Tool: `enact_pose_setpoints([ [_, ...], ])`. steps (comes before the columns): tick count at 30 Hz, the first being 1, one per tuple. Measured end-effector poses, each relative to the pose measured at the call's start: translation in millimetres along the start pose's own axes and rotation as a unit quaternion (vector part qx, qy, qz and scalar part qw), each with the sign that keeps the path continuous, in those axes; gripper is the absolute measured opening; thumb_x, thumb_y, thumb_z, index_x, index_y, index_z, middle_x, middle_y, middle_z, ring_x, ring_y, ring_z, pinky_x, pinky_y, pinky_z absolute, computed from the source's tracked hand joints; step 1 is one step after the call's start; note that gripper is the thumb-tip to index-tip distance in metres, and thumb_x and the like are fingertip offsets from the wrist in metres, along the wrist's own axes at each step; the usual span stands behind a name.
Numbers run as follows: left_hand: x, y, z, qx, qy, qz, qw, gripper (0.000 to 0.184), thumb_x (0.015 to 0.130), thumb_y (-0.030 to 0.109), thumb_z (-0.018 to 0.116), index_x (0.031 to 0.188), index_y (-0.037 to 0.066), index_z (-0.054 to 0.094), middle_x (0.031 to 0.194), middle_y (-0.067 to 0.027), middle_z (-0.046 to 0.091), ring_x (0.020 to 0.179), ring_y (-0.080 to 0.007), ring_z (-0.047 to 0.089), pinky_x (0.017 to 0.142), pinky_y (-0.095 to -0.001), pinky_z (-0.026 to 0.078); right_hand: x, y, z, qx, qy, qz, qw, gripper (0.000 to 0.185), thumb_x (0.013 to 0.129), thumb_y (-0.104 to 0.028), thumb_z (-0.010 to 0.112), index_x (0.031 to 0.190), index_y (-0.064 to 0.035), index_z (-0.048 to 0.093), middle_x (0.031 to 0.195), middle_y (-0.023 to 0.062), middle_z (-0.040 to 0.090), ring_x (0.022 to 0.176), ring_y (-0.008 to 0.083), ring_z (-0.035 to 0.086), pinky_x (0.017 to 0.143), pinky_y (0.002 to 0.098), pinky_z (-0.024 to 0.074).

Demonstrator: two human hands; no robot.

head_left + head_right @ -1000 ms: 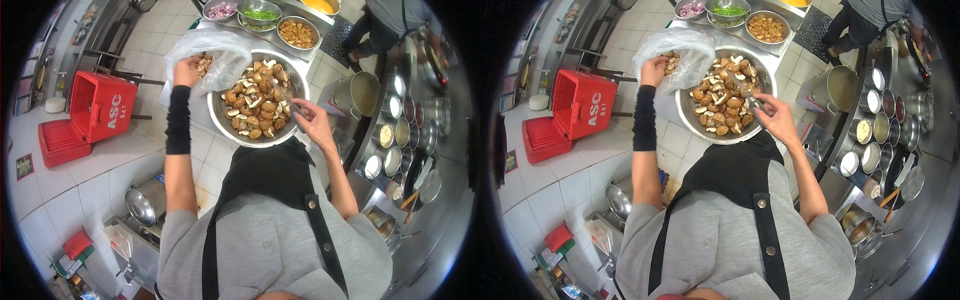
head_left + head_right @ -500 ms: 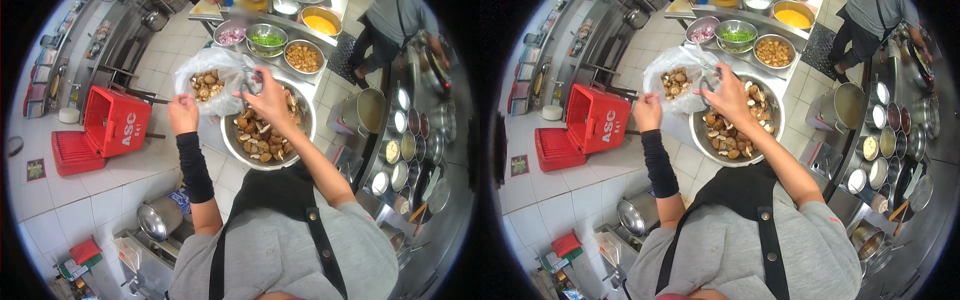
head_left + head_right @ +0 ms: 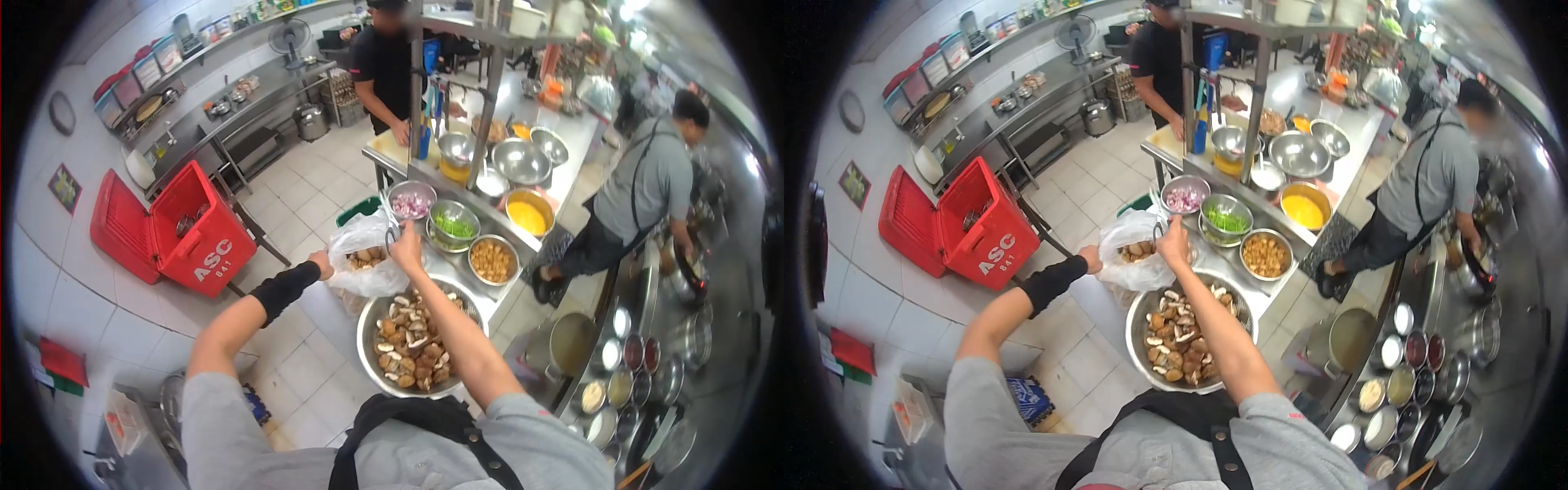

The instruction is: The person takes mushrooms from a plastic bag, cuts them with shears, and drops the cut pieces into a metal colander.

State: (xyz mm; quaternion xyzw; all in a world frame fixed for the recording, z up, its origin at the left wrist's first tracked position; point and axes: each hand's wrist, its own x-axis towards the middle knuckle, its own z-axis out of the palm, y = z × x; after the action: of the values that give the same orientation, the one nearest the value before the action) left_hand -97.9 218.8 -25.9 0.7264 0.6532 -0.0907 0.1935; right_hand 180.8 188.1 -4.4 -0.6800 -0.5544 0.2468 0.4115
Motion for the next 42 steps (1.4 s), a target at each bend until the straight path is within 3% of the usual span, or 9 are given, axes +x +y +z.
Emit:
enact_pose_setpoints([
  [5,2,-7,-15,-0.597,-0.023,0.053,0.800,0.031,0.080,0.020,0.063,0.099,-0.003,0.070,0.099,-0.0222,0.072,0.097,-0.0334,0.071,0.085,-0.0452,0.058,33,-12,15,0.262,0.011,-0.001,0.965,0.040,0.070,0.006,0.063,0.109,0.0011,0.064,0.098,0.0160,0.070,0.088,0.0286,0.066,0.078,0.0396,0.0520],
  [8,30,-70,40,-0.873,-0.261,0.205,0.356,0.034,0.087,0.018,0.051,0.104,-0.007,0.066,0.104,-0.0202,0.070,0.100,-0.0325,0.069,0.091,-0.0494,0.056,47,3,-1,0.336,-0.048,0.116,0.934,0.027,0.076,0.005,0.064,0.102,0.0007,0.066,0.093,0.0084,0.067,0.075,0.0216,0.063,0.070,0.0362,0.0517],
  [9,-71,4,-31,-0.858,-0.065,0.042,0.508,0.036,0.086,0.021,0.052,0.105,-0.006,0.066,0.104,-0.0204,0.071,0.098,-0.0345,0.069,0.095,-0.0489,0.055,56,21,-3,0.414,-0.056,0.162,0.894,0.023,0.077,0.005,0.064,0.099,0.0000,0.066,0.089,0.0077,0.066,0.073,0.0208,0.062,0.068,0.0358,0.0514],
  [13,-71,-33,40,-0.905,-0.066,0.024,0.420,0.040,0.091,0.027,0.053,0.113,-0.005,0.064,0.114,-0.0165,0.070,0.099,-0.0311,0.069,0.095,-0.0431,0.054,56,63,4,0.533,-0.082,0.191,0.820,0.025,0.081,0.008,0.064,0.105,-0.0008,0.063,0.091,0.0073,0.064,0.079,0.0183,0.063,0.071,0.0327,0.0520],
  [17,-76,-11,66,-0.607,0.380,-0.081,0.693,0.022,0.090,0.016,0.066,0.105,0.001,0.069,0.118,-0.0129,0.067,0.102,-0.0244,0.067,0.092,-0.0395,0.053,35,48,-8,0.407,-0.069,0.111,0.904,0.035,0.082,0.003,0.071,0.116,0.0030,0.062,0.099,0.0065,0.066,0.084,0.0148,0.062,0.075,0.0285,0.0508],
  [20,-144,56,-7,-0.333,0.481,0.105,0.804,0.016,0.089,0.007,0.067,0.103,0.001,0.072,0.117,-0.0157,0.067,0.103,-0.0266,0.067,0.091,-0.0408,0.053,27,37,-10,0.314,-0.046,0.045,0.947,0.040,0.080,0.003,0.073,0.119,0.0041,0.061,0.102,0.0062,0.066,0.085,0.0139,0.062,0.075,0.0274,0.0506],
  [25,-94,77,16,-0.149,0.125,0.246,0.950,0.033,0.088,0.006,0.064,0.121,0.005,0.067,0.125,-0.0234,0.063,0.113,-0.0453,0.064,0.099,-0.0479,0.052,21,42,-13,0.219,0.013,-0.041,0.975,0.044,0.075,0.000,0.070,0.118,0.0025,0.063,0.094,0.0125,0.071,0.079,0.0211,0.065,0.076,0.0362,0.0521],
  [29,-128,107,27,-0.056,0.159,0.082,0.982,0.077,0.083,0.004,0.066,0.153,0.006,0.033,0.141,-0.0260,0.050,0.119,-0.0486,0.059,0.102,-0.0519,0.051,9,63,-48,0.105,0.060,-0.010,0.993,0.045,0.078,-0.003,0.069,0.122,0.0014,0.061,0.094,0.0195,0.073,0.085,0.0300,0.071,0.080,0.0398,0.0539],
  [42,-32,96,55,0.025,0.100,0.244,0.964,0.023,0.086,0.020,0.062,0.100,0.012,0.078,0.096,-0.0223,0.072,0.098,-0.0391,0.068,0.091,-0.0513,0.053,-137,47,-164,0.216,0.008,-0.007,0.976,0.048,0.090,-0.013,0.071,0.133,-0.0070,0.052,0.100,0.0145,0.071,0.083,0.0192,0.068,0.073,0.0350,0.0542],
])
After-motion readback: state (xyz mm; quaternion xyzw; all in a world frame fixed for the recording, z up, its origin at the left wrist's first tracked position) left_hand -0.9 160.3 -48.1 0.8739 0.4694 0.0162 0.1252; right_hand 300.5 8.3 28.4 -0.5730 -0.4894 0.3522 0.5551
